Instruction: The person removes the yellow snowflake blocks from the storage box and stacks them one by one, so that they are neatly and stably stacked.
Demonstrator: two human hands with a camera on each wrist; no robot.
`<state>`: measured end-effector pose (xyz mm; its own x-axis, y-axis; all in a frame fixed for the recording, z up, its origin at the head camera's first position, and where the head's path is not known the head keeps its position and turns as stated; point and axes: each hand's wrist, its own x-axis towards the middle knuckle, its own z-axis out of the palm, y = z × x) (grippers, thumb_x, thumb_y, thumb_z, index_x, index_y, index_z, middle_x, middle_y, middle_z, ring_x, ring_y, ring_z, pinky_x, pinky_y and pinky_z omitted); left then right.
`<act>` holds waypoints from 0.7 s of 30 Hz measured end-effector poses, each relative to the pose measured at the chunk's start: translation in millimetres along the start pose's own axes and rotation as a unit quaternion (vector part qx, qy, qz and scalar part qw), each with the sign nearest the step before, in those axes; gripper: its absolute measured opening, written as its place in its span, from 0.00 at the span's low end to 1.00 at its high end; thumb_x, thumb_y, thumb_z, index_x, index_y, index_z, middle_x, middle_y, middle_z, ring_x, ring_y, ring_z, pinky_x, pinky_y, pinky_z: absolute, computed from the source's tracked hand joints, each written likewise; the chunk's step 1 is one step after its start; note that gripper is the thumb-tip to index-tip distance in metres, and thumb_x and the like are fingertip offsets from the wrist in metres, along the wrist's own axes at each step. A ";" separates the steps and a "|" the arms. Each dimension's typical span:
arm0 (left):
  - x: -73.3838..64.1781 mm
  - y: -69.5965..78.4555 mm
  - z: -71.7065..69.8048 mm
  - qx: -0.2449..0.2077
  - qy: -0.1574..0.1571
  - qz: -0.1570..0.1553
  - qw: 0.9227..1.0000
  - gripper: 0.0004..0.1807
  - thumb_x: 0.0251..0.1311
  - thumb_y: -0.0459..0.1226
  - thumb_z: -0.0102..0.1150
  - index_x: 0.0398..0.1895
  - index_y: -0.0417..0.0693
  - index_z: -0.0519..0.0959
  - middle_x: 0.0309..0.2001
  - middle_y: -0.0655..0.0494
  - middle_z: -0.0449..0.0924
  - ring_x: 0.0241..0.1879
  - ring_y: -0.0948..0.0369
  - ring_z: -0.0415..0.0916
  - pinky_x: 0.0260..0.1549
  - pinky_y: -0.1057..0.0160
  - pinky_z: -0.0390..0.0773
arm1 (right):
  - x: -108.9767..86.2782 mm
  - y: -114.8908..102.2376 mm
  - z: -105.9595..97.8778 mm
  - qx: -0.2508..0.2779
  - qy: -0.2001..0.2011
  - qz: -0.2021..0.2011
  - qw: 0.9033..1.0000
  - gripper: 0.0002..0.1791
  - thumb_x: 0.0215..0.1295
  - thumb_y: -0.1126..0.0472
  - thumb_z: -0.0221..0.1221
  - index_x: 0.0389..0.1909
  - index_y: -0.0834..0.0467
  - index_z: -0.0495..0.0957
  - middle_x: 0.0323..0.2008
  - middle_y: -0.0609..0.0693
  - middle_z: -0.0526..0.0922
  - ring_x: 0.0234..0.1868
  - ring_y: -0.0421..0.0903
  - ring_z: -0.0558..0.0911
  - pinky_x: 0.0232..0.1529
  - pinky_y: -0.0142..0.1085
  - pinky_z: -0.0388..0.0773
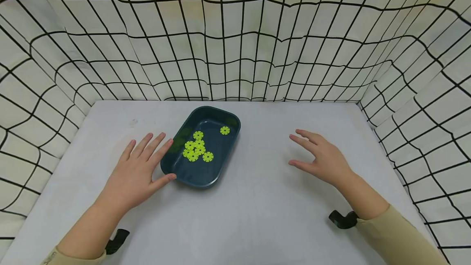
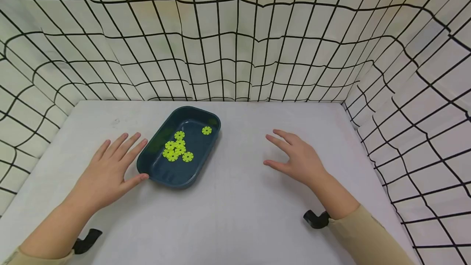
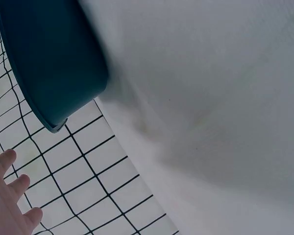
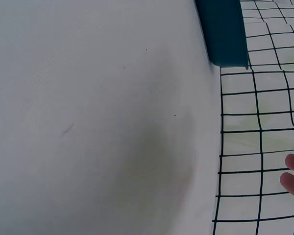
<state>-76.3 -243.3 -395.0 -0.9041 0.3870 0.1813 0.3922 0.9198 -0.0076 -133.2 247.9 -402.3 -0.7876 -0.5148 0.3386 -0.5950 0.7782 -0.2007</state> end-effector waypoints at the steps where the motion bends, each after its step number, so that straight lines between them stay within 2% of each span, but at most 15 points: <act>1: -0.2 0.2 0.1 -0.004 0.000 0.000 1.000 0.54 0.57 0.66 0.58 0.80 0.57 0.49 0.79 0.51 0.46 0.77 0.47 0.43 0.74 0.45 0.29 | 2.1 -1.3 1.0 0.004 -0.001 0.005 1.000 0.40 0.54 0.36 0.69 0.67 0.46 0.73 0.66 0.50 0.73 0.65 0.53 0.73 0.52 0.52 0.80; 9: -1.0 3.0 1.3 -0.030 -0.013 -0.008 0.999 0.53 0.57 0.67 0.58 0.80 0.54 0.51 0.78 0.48 0.49 0.76 0.45 0.44 0.73 0.41 0.36 | 26.2 -10.4 10.3 0.070 -0.018 0.035 0.997 0.36 0.55 0.40 0.70 0.65 0.45 0.76 0.63 0.47 0.76 0.63 0.50 0.76 0.57 0.50 0.77; 13: -0.4 2.4 4.9 -0.030 -0.020 -0.012 0.999 0.53 0.56 0.67 0.58 0.80 0.54 0.51 0.78 0.49 0.49 0.76 0.45 0.44 0.74 0.42 0.34 | 44.9 -15.3 17.5 0.104 -0.031 0.035 0.993 0.35 0.55 0.41 0.71 0.65 0.45 0.76 0.61 0.45 0.78 0.51 0.48 0.82 0.49 0.45 0.81; 16: -0.5 1.4 7.8 -0.030 -0.024 -0.014 0.999 0.53 0.57 0.67 0.57 0.80 0.55 0.51 0.79 0.49 0.48 0.77 0.46 0.43 0.74 0.42 0.34 | 61.2 -21.5 23.3 0.127 -0.044 0.022 0.991 0.35 0.55 0.42 0.71 0.64 0.46 0.77 0.60 0.45 0.78 0.45 0.45 0.83 0.43 0.42 0.82; 21: 0.0 0.4 12.4 -0.033 -0.032 -0.014 0.999 0.52 0.59 0.67 0.55 0.80 0.56 0.49 0.79 0.49 0.47 0.77 0.46 0.42 0.73 0.40 0.36 | 88.4 -33.2 32.2 0.146 -0.074 0.005 0.986 0.34 0.56 0.42 0.71 0.64 0.46 0.77 0.60 0.43 0.78 0.47 0.44 0.81 0.44 0.41 0.82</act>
<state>-78.2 -242.1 -407.1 -0.9233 0.3660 0.1163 0.3746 0.9251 0.0624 -188.2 164.9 -395.3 -0.7950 -0.5717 0.2030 -0.5917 0.6568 -0.4675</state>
